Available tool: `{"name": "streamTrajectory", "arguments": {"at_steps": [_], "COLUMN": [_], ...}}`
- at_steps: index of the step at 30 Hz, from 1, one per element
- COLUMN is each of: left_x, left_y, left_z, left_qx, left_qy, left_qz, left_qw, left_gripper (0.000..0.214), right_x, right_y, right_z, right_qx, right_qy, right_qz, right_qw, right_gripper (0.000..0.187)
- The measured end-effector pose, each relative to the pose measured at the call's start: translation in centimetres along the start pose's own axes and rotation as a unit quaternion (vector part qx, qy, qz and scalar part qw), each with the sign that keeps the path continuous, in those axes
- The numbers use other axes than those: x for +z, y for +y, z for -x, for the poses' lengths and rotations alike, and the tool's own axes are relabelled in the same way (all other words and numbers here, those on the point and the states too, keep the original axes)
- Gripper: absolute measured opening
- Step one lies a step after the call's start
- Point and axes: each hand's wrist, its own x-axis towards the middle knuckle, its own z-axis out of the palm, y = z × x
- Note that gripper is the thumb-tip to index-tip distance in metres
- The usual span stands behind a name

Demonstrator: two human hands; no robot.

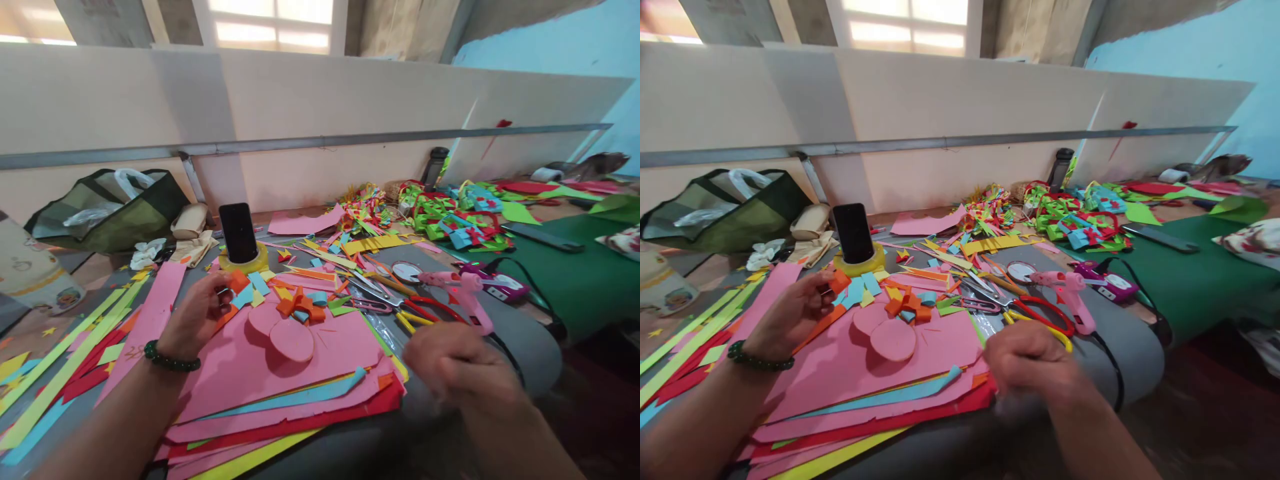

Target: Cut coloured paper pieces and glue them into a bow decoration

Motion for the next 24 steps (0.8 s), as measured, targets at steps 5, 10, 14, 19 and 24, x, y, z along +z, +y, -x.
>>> {"name": "streamTrajectory", "arguments": {"at_steps": [5, 10, 14, 19, 24], "left_x": [0.0, 2.1, 2.2, 0.3, 0.1], "left_y": [-0.3, -2.5, -3.2, -2.1, -1.7], "left_z": [-0.5, 0.5, 0.2, -0.9, -0.7], "left_qx": [-0.001, 0.000, 0.029, 0.089, 0.139], "left_qy": [0.011, -0.104, -0.135, -0.100, -0.103], "left_qz": [-0.013, -0.109, -0.181, -0.232, -0.271], "left_qw": [1.000, 0.989, 0.974, 0.964, 0.947], "left_gripper": [0.019, 0.027, 0.029, 0.021, 0.019], "right_x": [-2.8, -2.1, -1.5, -1.8, -1.4], "right_y": [1.6, 2.5, 2.1, 1.7, 1.2], "right_z": [0.4, 0.2, 0.3, 0.2, -0.1], "right_qx": [0.098, 0.195, 0.196, 0.182, 0.173], "right_qy": [0.209, 0.214, 0.165, 0.166, 0.167], "right_qz": [-0.102, -0.016, 0.035, 0.089, 0.128], "right_qw": [0.968, 0.957, 0.966, 0.965, 0.962], "right_gripper": [0.041, 0.046, 0.049, 0.052, 0.051]}}
